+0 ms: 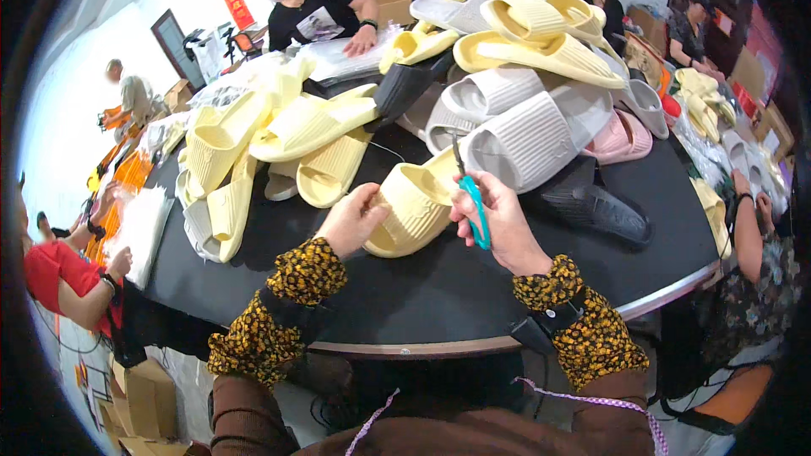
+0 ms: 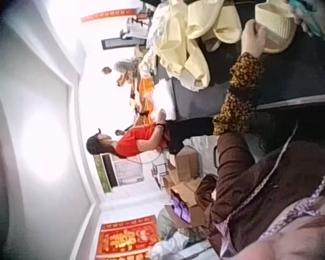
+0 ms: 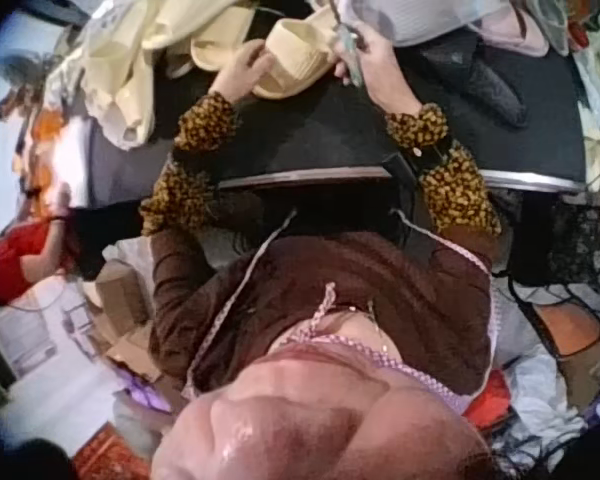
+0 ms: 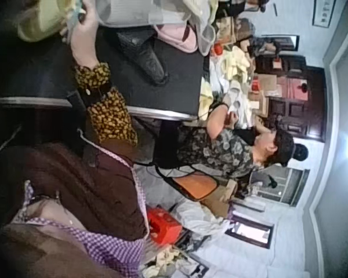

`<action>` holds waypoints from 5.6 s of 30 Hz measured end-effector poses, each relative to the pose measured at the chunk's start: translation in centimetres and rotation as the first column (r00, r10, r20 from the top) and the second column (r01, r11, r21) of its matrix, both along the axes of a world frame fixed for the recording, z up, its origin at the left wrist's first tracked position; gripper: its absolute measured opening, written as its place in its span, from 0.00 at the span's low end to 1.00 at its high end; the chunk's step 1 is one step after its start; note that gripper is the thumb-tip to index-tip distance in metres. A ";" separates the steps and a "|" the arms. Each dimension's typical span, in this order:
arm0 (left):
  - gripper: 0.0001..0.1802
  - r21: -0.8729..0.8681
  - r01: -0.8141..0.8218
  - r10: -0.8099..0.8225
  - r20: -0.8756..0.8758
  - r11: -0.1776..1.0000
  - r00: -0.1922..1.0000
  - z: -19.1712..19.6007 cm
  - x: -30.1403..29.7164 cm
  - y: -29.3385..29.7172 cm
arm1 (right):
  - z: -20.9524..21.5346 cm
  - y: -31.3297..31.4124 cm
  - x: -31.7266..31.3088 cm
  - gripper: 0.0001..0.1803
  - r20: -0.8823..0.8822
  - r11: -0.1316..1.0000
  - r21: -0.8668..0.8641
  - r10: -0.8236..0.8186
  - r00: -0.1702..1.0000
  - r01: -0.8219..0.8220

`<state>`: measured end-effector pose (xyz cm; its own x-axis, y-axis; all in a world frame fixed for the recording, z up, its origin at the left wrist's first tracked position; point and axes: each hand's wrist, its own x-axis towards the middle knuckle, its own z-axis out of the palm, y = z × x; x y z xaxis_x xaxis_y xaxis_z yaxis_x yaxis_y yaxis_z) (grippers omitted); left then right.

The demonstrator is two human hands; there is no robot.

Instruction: Using scissors to trim excess material from the edges of manufactured rubber sandals.

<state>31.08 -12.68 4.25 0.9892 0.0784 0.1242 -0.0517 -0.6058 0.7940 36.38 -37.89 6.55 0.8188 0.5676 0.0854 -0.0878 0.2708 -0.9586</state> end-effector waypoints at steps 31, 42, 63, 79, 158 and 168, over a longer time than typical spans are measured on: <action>0.16 0.232 0.098 -0.098 -0.015 0.968 0.995 7.7 -8.0 -2.9 | 2.0 -0.8 0.4 0.21 0.001 0.978 0.139 -0.156 0.988 0.155; 0.20 0.497 0.214 -0.276 0.054 0.841 0.960 6.0 -1.0 -1.0 | 1.7 -1.0 0.2 0.21 0.006 0.976 0.150 -0.163 0.987 0.160; 0.16 0.259 0.163 -0.126 -0.154 0.952 0.980 7.7 -4.9 -3.9 | 1.8 -0.9 0.2 0.21 0.036 0.967 0.229 -0.127 0.991 0.115; 0.18 -0.614 -0.077 0.446 0.476 0.786 0.758 9.8 -11.3 0.2 | 1.6 -0.4 -0.8 0.28 0.211 0.975 0.101 0.171 0.962 -0.196; 0.27 -0.510 -0.065 0.194 0.205 0.858 0.959 4.7 -10.3 -8.4 | 1.5 -0.2 -1.7 0.21 0.694 0.962 -0.169 -0.038 0.719 0.214; 0.26 -0.492 -0.034 0.158 0.212 0.870 0.964 4.2 -10.7 -7.9 | 0.5 0.0 -0.5 0.25 0.501 0.966 0.034 -0.239 0.832 0.257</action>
